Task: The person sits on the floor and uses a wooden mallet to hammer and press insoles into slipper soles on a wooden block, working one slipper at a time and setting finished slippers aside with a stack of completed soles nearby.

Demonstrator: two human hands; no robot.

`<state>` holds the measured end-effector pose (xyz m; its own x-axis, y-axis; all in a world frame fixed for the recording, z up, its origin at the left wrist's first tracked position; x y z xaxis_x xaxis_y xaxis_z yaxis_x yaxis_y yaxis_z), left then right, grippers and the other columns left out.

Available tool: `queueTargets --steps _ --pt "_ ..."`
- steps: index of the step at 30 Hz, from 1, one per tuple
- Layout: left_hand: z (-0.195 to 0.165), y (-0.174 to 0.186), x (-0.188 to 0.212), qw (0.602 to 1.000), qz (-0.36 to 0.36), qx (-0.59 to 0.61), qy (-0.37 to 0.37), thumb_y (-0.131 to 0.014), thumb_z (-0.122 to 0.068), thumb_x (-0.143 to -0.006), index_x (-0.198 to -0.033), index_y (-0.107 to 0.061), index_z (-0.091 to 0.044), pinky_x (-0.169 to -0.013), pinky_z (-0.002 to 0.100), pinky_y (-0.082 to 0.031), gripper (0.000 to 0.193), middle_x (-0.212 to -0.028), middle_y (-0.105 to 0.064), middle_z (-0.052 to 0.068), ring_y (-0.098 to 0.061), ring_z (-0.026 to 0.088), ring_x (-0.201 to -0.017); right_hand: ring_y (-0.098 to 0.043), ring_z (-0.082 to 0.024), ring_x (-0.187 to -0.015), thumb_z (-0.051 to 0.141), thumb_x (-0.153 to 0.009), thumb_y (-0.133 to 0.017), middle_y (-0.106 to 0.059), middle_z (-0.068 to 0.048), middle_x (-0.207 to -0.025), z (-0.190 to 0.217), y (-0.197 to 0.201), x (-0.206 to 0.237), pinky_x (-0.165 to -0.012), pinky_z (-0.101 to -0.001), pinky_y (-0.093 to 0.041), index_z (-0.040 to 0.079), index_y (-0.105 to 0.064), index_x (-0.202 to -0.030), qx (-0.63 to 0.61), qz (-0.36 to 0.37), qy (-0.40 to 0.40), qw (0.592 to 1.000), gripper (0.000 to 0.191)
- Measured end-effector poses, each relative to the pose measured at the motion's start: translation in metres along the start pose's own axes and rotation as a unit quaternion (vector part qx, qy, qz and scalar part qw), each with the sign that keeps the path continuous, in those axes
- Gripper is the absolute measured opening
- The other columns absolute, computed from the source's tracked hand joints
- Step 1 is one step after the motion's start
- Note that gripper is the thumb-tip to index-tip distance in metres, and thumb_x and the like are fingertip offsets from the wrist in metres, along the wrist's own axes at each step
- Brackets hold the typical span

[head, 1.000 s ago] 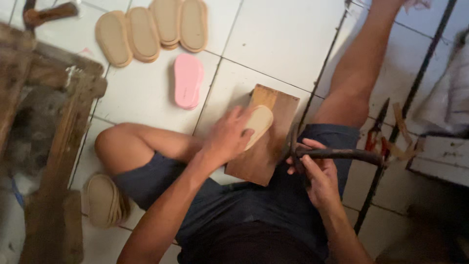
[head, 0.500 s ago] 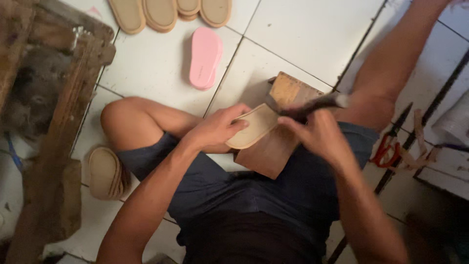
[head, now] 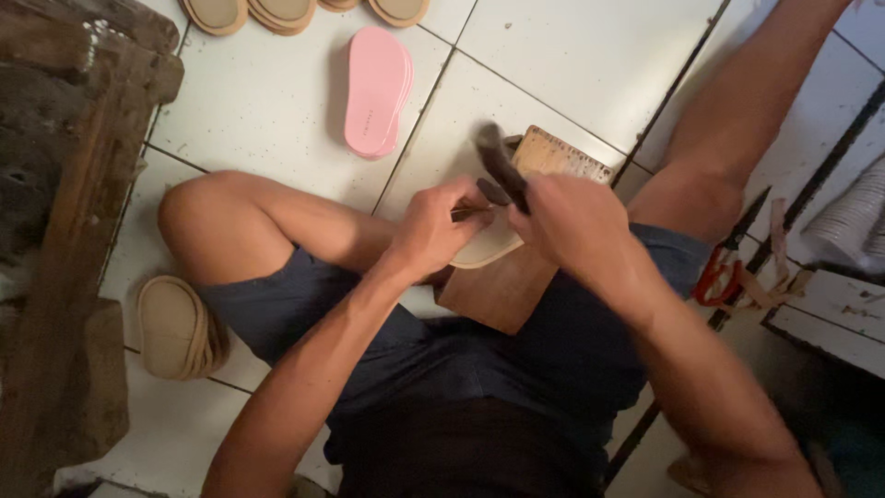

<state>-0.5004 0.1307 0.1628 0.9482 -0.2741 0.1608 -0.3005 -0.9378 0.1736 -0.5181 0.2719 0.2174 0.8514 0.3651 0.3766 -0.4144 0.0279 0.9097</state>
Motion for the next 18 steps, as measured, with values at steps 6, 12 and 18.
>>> queueTargets --steps 6,12,18 --pt "0.018 0.008 0.012 0.995 -0.023 -0.063 0.069 -0.08 -0.019 -0.087 -0.096 -0.066 -0.003 -0.07 0.038 -0.055 0.024 -0.084 -0.073 0.015 -0.072 0.027 -0.078 -0.069 -0.041 -0.068 0.034 -0.09 -0.07 -0.072 -0.018 -0.08 -0.002 -0.003 0.036 -0.059 -0.0506 -0.055 0.007 -0.072 -0.101 -0.111 -0.108 -0.058 0.986 0.029" --pt "0.01 -0.01 0.016 0.999 0.005 -0.034 0.003 -0.073 -0.017 -0.092 -0.103 -0.064 -0.003 -0.076 0.036 -0.057 0.02 -0.093 -0.074 0.014 -0.074 0.026 -0.088 -0.07 -0.041 -0.071 0.04 -0.092 -0.072 -0.072 -0.019 -0.079 -0.012 -0.005 0.039 -0.063 -0.05 -0.057 0.005 -0.071 -0.096 -0.056 -0.105 -0.094 0.988 0.036" --pt "0.013 -0.004 0.016 0.996 -0.006 -0.024 0.083 -0.078 -0.018 -0.085 -0.106 -0.063 -0.005 -0.076 0.038 -0.057 0.029 -0.086 -0.074 0.013 -0.074 0.026 -0.084 -0.071 -0.04 -0.069 0.042 -0.09 -0.069 -0.073 -0.018 -0.08 -0.015 -0.013 0.063 -0.062 -0.0504 -0.057 0.008 -0.073 -0.09 -0.096 -0.091 -0.128 0.983 0.034"
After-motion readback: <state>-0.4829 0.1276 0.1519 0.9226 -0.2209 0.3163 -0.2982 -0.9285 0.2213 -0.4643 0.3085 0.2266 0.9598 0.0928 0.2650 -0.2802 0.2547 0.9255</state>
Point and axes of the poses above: each hand's wrist, its own x-axis away from the middle knuckle, its own y-axis out of the back of the hand, z = x × y, the point moved 8 cm from there along -x, towards the middle knuckle
